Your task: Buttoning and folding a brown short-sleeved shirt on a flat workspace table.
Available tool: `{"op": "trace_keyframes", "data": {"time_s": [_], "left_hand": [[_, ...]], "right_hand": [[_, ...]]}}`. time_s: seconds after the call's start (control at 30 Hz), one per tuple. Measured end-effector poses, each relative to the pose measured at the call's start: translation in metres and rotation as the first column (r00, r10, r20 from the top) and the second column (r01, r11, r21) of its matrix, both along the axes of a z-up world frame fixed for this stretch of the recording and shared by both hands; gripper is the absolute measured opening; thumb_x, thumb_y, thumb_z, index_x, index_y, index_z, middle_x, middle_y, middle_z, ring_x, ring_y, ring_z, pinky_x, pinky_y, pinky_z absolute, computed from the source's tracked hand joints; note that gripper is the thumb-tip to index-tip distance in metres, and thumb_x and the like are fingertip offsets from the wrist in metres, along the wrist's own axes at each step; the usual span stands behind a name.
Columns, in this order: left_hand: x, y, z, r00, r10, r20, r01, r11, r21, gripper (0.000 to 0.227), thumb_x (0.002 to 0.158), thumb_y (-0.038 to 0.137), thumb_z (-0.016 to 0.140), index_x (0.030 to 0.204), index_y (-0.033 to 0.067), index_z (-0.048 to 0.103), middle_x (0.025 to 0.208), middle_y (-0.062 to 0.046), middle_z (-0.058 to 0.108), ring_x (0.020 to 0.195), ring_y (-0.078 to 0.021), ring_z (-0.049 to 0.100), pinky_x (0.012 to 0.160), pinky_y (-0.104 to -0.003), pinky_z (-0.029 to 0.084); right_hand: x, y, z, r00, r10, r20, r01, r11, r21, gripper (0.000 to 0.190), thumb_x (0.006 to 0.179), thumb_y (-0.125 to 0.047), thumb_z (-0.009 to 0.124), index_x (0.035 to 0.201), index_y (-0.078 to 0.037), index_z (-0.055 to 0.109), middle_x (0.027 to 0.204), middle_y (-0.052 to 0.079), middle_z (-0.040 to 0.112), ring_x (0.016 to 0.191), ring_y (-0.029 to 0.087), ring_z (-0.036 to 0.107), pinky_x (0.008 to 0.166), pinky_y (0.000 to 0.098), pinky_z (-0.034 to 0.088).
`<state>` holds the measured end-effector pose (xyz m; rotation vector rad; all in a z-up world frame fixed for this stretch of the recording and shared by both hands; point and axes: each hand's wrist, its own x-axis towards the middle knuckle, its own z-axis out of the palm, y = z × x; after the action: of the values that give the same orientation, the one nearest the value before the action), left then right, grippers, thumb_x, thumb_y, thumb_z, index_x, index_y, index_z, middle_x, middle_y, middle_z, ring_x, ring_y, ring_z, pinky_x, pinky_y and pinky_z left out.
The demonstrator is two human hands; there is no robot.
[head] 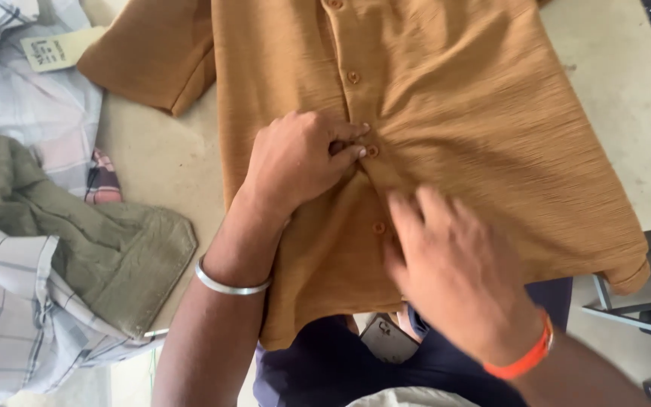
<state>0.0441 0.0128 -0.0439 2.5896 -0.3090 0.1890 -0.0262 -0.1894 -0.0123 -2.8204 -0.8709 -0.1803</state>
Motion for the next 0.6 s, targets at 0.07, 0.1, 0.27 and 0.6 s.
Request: {"op": "trace_keyframes", "data": {"time_s": [0.07,0.1,0.27,0.6], "left_hand": [[-0.002,0.000,-0.002,1.000,0.008,-0.013,-0.008,1.000,0.013,0.027,0.081,0.023,0.076,0.106,0.0256,0.083,0.086,-0.009,0.076,0.077,-0.0320,0.072,0.069,-0.045,0.058],[0.000,-0.001,-0.004,1.000,0.010,-0.015,-0.010,1.000,0.009,0.027,0.081,0.023,0.076,0.106,0.0256,0.083,0.086,-0.009,0.076,0.077,-0.0320,0.072,0.069,-0.045,0.058],[0.001,0.004,-0.019,0.965,-0.146,0.218,0.149,0.989,0.001,0.014,0.080,0.018,0.076,0.091,0.0203,0.084,0.085,-0.002,0.080,0.075,-0.0243,0.075,0.080,-0.043,0.054],[-0.004,0.008,-0.004,0.964,-0.263,0.033,0.248,0.938,0.241,0.013,0.089,0.027,0.073,0.092,0.0221,0.084,0.075,-0.002,0.078,0.061,-0.0218,0.072,0.086,-0.045,0.056]], "right_hand": [[-0.013,0.002,0.004,0.985,-0.089,-0.151,0.086,0.996,-0.025,0.053,0.075,-0.030,0.076,0.120,-0.005,0.066,0.094,0.013,0.064,0.083,0.030,0.067,0.065,0.0410,0.057],[-0.017,-0.001,-0.001,0.984,-0.087,-0.152,0.084,0.996,-0.029,0.053,0.075,-0.030,0.076,0.120,-0.005,0.066,0.094,0.013,0.064,0.083,0.030,0.067,0.065,0.0410,0.057],[-0.035,-0.010,-0.028,0.976,-0.175,-0.127,0.188,0.977,0.103,0.041,0.081,-0.032,0.076,0.110,-0.004,0.068,0.088,0.011,0.068,0.082,0.029,0.069,0.067,0.0403,0.058],[-0.034,-0.017,-0.048,0.990,-0.142,0.006,0.135,0.953,0.272,0.028,0.080,-0.012,0.072,0.108,-0.007,0.073,0.082,0.008,0.066,0.075,0.028,0.066,0.064,0.0399,0.055]]}}
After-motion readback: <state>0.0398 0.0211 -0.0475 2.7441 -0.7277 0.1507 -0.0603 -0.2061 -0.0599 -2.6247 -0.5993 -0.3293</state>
